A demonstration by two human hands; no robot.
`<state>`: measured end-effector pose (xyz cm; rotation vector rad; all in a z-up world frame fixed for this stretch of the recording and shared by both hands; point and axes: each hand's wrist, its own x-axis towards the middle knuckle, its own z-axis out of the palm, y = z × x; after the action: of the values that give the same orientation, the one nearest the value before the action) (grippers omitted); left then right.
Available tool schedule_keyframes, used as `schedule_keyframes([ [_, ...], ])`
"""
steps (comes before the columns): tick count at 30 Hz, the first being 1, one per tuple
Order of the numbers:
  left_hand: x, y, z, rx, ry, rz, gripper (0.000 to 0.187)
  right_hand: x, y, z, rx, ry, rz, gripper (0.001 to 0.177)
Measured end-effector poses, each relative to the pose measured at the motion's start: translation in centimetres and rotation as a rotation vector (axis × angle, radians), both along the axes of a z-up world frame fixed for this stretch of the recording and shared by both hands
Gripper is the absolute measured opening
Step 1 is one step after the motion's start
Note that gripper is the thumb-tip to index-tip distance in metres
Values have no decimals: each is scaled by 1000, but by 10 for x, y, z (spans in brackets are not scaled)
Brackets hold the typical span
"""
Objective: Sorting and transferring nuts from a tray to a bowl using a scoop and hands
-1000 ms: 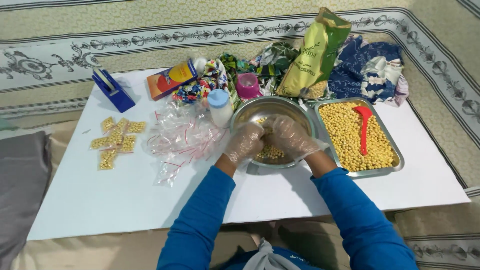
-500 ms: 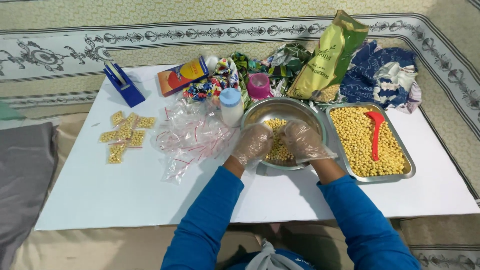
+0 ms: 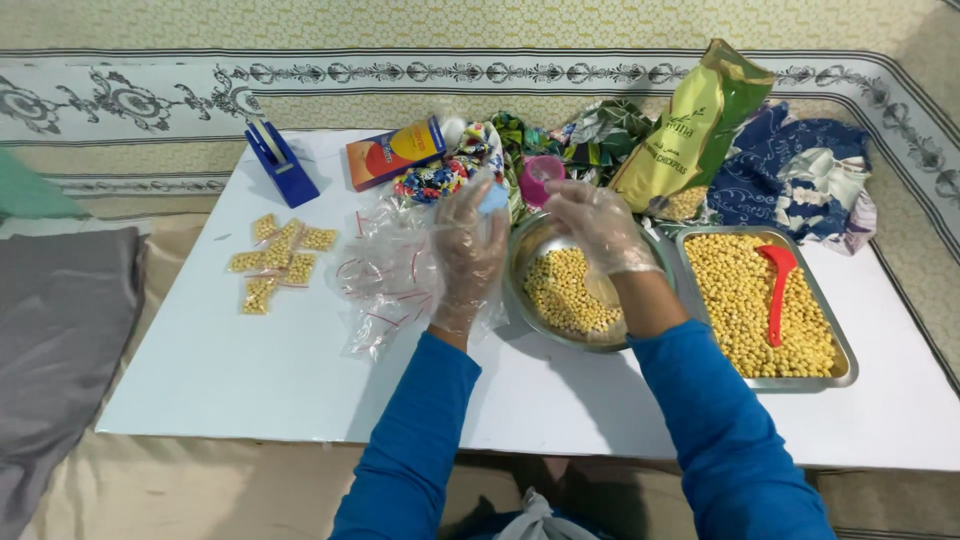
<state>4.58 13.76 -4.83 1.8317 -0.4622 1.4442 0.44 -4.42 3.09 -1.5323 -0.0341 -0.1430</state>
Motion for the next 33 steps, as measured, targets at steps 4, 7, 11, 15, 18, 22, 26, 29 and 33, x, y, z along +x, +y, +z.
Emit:
schedule_keyframes([
  [4, -44, 8, 43, -121, 291, -151, 80, 108, 28, -68, 202, 114, -104, 43],
  [7, -36, 5, 35, -187, 446, -138, 96, 155, 45, -98, 56, 315, -91, 31],
  [11, -17, -6, 10, 49, 596, 268, 97, 26, 81, 32, -296, 372, -25, 53],
  [15, 27, -1, -50, 97, 368, 259, 112, 29, 78, 34, -523, 405, 3, 73],
  [18, -25, -19, 19, 299, 253, 655, 67, 5, 97, 67, -504, 487, -67, 67],
  [22, 25, -9, -46, 75, 511, 278, 89, -10, 96, 84, -472, 599, -173, 64],
  [26, 13, -25, -18, 89, 127, 356, 66, -12, 61, 58, 526, 405, 11, 63],
  [29, -3, -28, -1, 133, -17, 190, 68, -4, 43, 44, 617, 410, 91, 42],
  [33, -2, -38, 4, 210, -96, -176, 65, 4, 14, 16, 633, 396, 93, 61],
])
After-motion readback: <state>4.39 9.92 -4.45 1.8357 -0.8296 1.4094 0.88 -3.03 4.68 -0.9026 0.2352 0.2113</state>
